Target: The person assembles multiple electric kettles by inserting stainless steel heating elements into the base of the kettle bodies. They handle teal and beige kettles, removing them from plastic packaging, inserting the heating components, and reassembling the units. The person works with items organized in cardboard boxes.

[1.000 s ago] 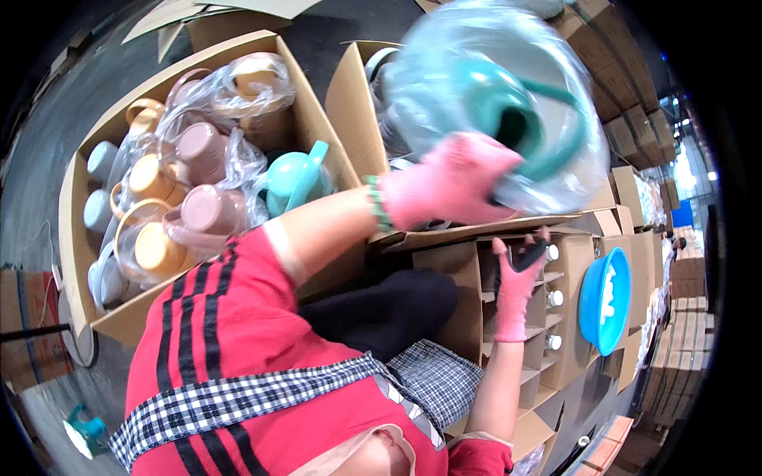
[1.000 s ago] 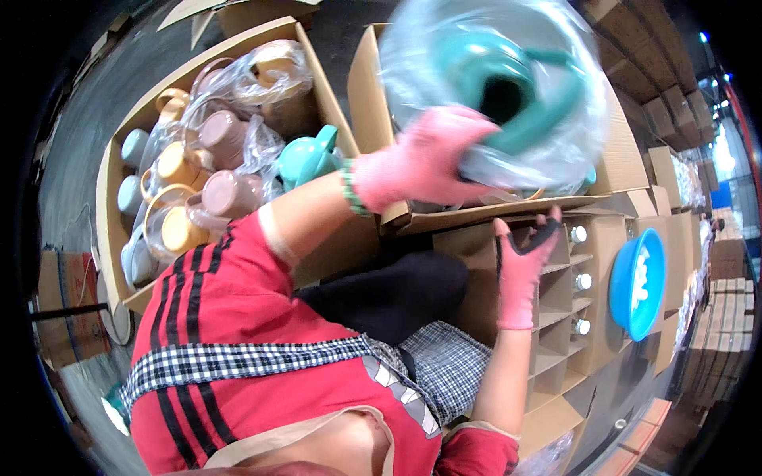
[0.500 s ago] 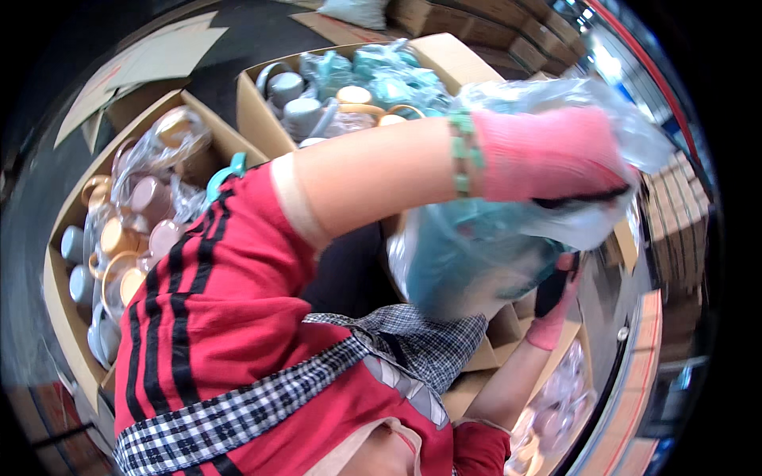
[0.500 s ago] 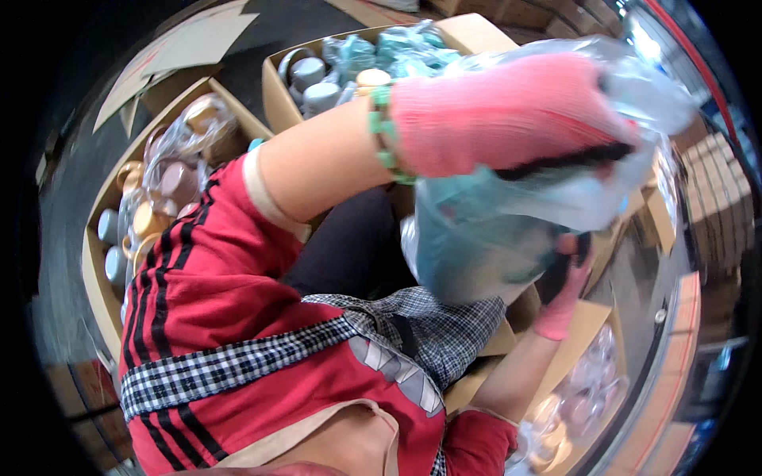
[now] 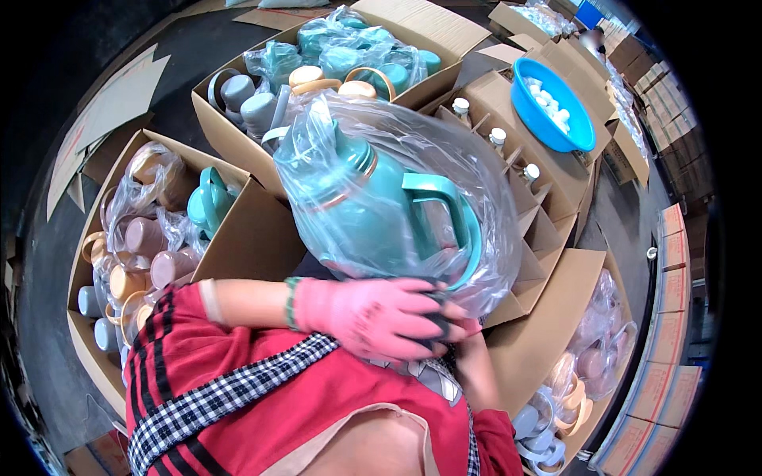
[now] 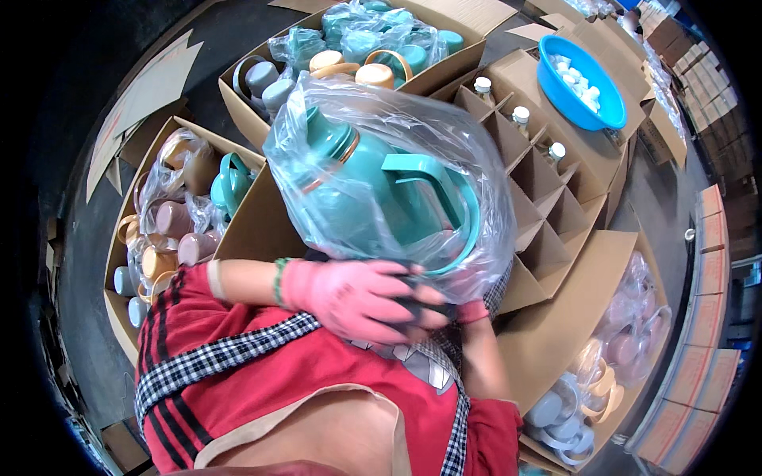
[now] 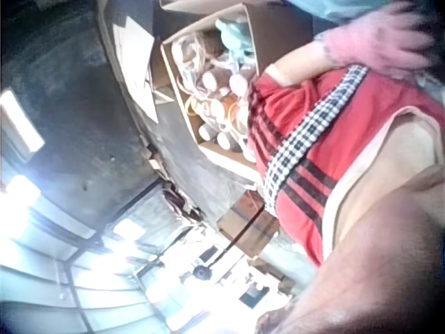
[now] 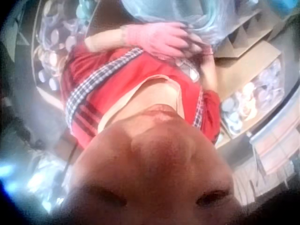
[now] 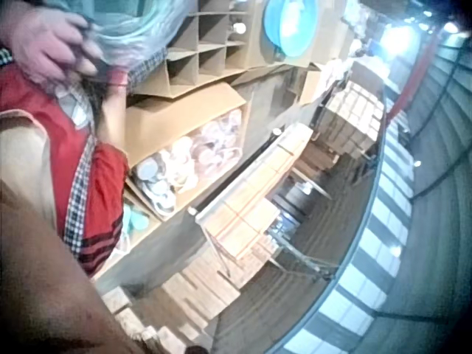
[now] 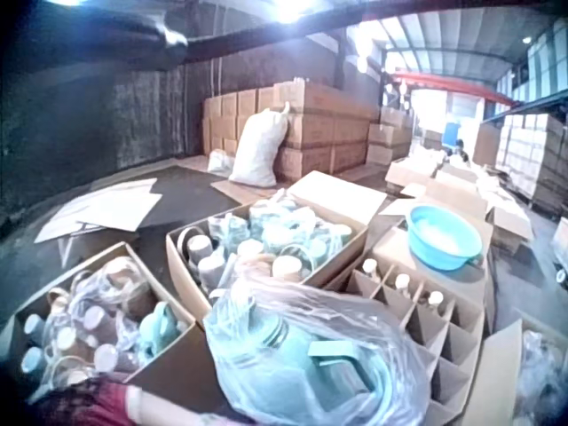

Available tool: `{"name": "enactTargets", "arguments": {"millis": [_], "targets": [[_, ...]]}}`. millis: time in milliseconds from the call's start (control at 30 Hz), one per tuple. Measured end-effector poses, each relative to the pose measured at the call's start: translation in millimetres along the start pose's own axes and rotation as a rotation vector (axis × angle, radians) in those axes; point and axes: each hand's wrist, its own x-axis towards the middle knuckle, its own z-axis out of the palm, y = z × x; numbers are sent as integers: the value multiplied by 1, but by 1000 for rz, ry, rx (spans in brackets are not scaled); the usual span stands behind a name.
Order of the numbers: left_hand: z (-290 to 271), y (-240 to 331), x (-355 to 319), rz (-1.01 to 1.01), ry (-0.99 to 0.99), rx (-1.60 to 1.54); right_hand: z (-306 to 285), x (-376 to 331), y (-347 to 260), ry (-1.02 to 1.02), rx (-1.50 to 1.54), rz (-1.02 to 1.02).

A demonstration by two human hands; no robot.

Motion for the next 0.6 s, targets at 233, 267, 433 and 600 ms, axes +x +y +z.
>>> {"name": "enactTargets", "arguments": {"millis": [233,267,433,600], "targets": [[-36,24,-130,-945,756,71,-3,14,-27,295,200,109],[-32,10,-127,-893,928,-258,-3,15,-30,248,136,105],[52,-21,-111,-1112,316,-269,-35,29,-34,235,83,217],[90,-36,-113,-784,-464,-406,-99,39,-19,460,136,401]]}}
